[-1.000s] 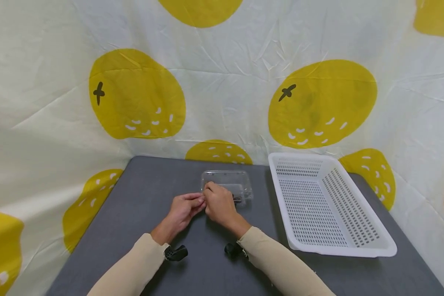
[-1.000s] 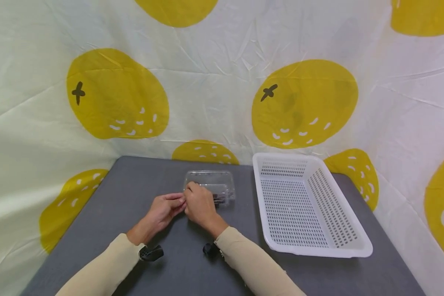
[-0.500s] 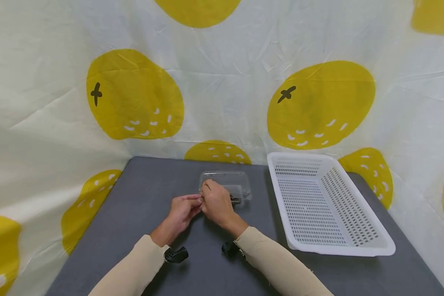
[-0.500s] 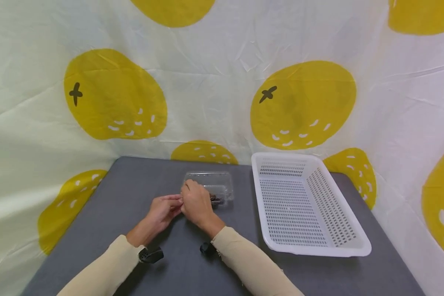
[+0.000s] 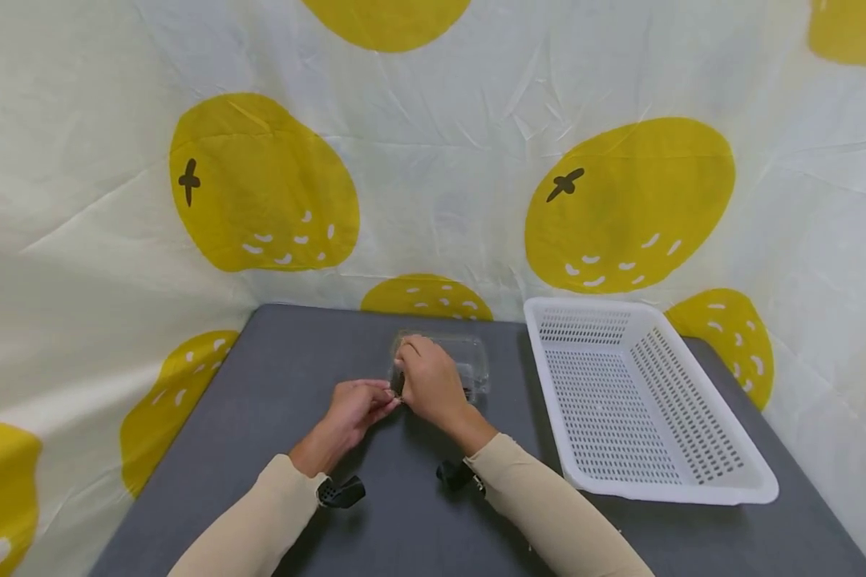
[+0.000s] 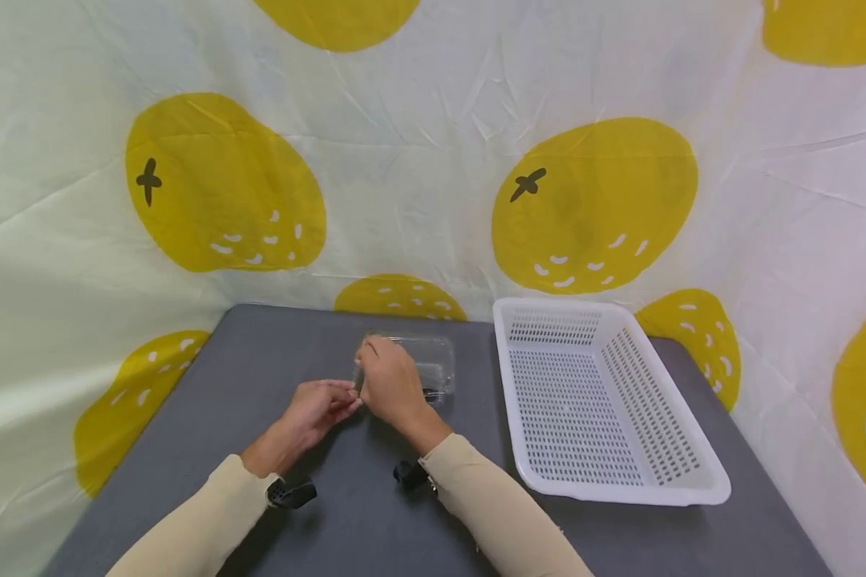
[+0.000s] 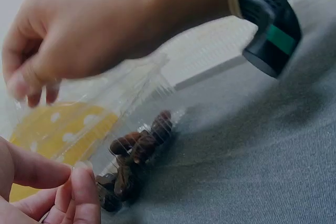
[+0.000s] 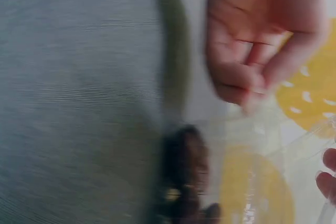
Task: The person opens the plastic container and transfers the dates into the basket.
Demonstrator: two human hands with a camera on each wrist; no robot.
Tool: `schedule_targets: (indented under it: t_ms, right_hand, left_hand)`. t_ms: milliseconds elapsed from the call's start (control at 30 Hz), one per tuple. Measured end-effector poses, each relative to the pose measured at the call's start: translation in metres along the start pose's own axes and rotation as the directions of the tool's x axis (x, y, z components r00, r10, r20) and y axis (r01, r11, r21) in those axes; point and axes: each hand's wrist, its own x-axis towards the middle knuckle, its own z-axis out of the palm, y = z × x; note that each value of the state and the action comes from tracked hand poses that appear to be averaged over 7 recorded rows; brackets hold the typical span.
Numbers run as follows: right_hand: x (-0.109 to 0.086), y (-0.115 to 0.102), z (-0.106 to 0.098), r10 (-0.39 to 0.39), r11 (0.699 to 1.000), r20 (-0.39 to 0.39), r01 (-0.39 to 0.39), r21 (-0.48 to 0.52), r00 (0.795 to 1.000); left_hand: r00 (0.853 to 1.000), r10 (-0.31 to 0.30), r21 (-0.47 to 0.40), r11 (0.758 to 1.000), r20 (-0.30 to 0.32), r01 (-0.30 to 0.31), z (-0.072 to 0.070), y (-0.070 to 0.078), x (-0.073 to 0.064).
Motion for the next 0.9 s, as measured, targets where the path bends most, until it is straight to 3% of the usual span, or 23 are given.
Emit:
schedule_targets:
  t_ms: [167, 300, 433, 533, 633, 700, 767, 833, 900]
  right_hand:
    - [0.015, 0.007, -0.012, 0.046, 0.999, -0.052, -0.046, 0.011, 0.998]
    - [0.019, 0.013, -0.019, 0.006, 1.000, 0.010, -0.006, 0.007, 1.000]
    - [0.010, 0.024, -0.026, -0.033, 0.997, 0.074, 0.038, -0.064, 0.997]
    - [0.002, 0.033, -0.029, 0.022, 0.991, 0.065, -0.013, -0.135, 0.998]
    - [-0.003, 0.041, -0.032, 0.148, 0.978, 0.026, -0.143, -0.155, 0.989]
    - [-0.006, 0.045, -0.033, 0.252, 0.958, 0.009, -0.248, -0.142, 0.968]
    - [-0.011, 0.048, -0.034, 0.366, 0.927, 0.021, -0.362, -0.102, 0.931]
    - [-0.016, 0.051, -0.033, 0.496, 0.869, 0.054, -0.495, -0.026, 0.867]
    - [-0.022, 0.054, -0.032, 0.624, 0.774, 0.099, -0.631, 0.053, 0.775]
  left_hand:
    - [1.000, 0.016, 0.017, 1.000, 0.003, -0.016, 0.001, 0.002, -0.002]
    - [1.000, 0.008, 0.010, 1.000, -0.008, -0.008, 0.001, 0.002, -0.004]
    - [1.000, -0.012, 0.009, 1.000, -0.006, 0.012, 0.000, 0.003, -0.006]
    - [1.000, -0.017, 0.000, 1.000, -0.009, 0.017, -0.001, 0.003, -0.005]
    - [1.000, -0.021, -0.005, 1.000, -0.009, 0.021, -0.003, 0.004, -0.005]
    - [1.000, -0.029, -0.008, 1.000, -0.012, 0.029, -0.004, 0.005, -0.006]
    - [0.999, -0.033, -0.011, 0.999, -0.009, 0.033, -0.006, 0.006, -0.006]
    - [0.999, -0.037, -0.016, 0.999, -0.007, 0.037, -0.007, 0.007, -0.007]
    - [0.999, -0.048, -0.020, 0.999, -0.011, 0.048, -0.008, 0.009, -0.007]
